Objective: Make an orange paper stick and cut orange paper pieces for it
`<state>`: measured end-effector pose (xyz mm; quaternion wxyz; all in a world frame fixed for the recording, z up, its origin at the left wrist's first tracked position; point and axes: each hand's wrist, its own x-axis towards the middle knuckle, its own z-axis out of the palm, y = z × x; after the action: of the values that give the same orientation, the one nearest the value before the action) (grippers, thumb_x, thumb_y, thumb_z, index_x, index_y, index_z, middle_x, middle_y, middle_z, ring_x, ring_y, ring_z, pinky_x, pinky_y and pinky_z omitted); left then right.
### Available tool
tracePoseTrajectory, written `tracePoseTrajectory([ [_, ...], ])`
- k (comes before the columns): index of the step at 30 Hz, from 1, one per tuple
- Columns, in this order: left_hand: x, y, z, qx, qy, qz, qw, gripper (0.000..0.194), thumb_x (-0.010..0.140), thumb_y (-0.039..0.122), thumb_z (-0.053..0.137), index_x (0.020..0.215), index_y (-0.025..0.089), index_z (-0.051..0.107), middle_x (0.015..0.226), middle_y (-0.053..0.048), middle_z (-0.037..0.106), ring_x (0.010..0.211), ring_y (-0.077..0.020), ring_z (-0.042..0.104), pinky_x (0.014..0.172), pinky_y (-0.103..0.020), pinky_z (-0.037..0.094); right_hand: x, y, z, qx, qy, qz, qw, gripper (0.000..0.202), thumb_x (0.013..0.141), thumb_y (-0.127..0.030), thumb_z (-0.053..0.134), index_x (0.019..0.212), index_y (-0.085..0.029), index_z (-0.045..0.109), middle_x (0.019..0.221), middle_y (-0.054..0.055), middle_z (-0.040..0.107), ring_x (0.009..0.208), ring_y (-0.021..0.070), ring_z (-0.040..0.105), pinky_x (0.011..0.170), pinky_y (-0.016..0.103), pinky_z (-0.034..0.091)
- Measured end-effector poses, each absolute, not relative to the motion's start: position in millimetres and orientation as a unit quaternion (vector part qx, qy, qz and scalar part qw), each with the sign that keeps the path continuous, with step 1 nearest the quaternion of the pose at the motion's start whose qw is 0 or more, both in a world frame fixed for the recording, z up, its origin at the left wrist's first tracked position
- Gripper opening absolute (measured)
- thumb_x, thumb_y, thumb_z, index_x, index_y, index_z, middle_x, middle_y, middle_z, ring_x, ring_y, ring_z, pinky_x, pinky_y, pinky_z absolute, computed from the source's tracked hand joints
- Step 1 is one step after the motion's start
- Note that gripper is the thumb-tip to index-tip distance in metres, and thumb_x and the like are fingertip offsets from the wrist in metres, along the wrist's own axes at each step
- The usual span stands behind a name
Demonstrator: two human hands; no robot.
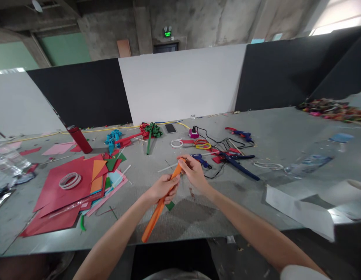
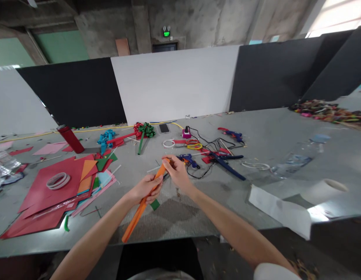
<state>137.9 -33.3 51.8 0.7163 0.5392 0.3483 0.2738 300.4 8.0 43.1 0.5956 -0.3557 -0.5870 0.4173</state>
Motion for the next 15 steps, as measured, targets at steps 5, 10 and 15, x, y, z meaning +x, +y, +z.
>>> tracePoseTrajectory([
  [5, 136.5, -30.8, 47.8, 0.506, 0.321, 0.27, 0.754, 0.048, 0.086, 0.068, 0.058, 0.077, 0.022, 0.045, 0.044, 0.011, 0.038, 0.028, -0.0054, 0.031, 0.03, -0.018, 0.023, 300.0, 8.0, 40.4, -0.356, -0.589, 0.403, 0.603, 0.032, 0.084, -0.051, 0.069, 0.094, -0.021, 0.072, 0.064, -0.002, 0.055, 0.052, 0.0123, 0.043, 0.049, 0.026, 0.036],
  [10, 138.9, -32.7, 45.4, 0.489, 0.314, 0.274, 0.767, 0.046, 0.088, 0.065, 0.059, 0.078, 0.021, 0.046, 0.042, 0.011, 0.038, 0.026, -0.0064, 0.032, 0.029, -0.017, 0.025, 298.8, 8.6, 38.3, -0.38, -0.578, 0.391, 0.607, 0.029, 0.083, -0.05, 0.068, 0.085, -0.021, 0.072, 0.062, -0.001, 0.055, 0.052, 0.0127, 0.043, 0.048, 0.027, 0.035],
  [15, 138.8, -19.7, 50.7, 0.379, 0.285, 0.306, 0.826, 0.036, 0.093, 0.052, 0.059, 0.079, 0.021, 0.048, 0.044, 0.013, 0.031, 0.026, -0.0042, 0.021, 0.026, -0.014, 0.019, 298.2, 13.6, 31.9, -0.377, -0.564, 0.414, 0.607, 0.032, 0.091, -0.049, 0.059, 0.11, -0.025, 0.066, 0.066, -0.002, 0.054, 0.057, 0.0149, 0.046, 0.052, 0.027, 0.038],
])
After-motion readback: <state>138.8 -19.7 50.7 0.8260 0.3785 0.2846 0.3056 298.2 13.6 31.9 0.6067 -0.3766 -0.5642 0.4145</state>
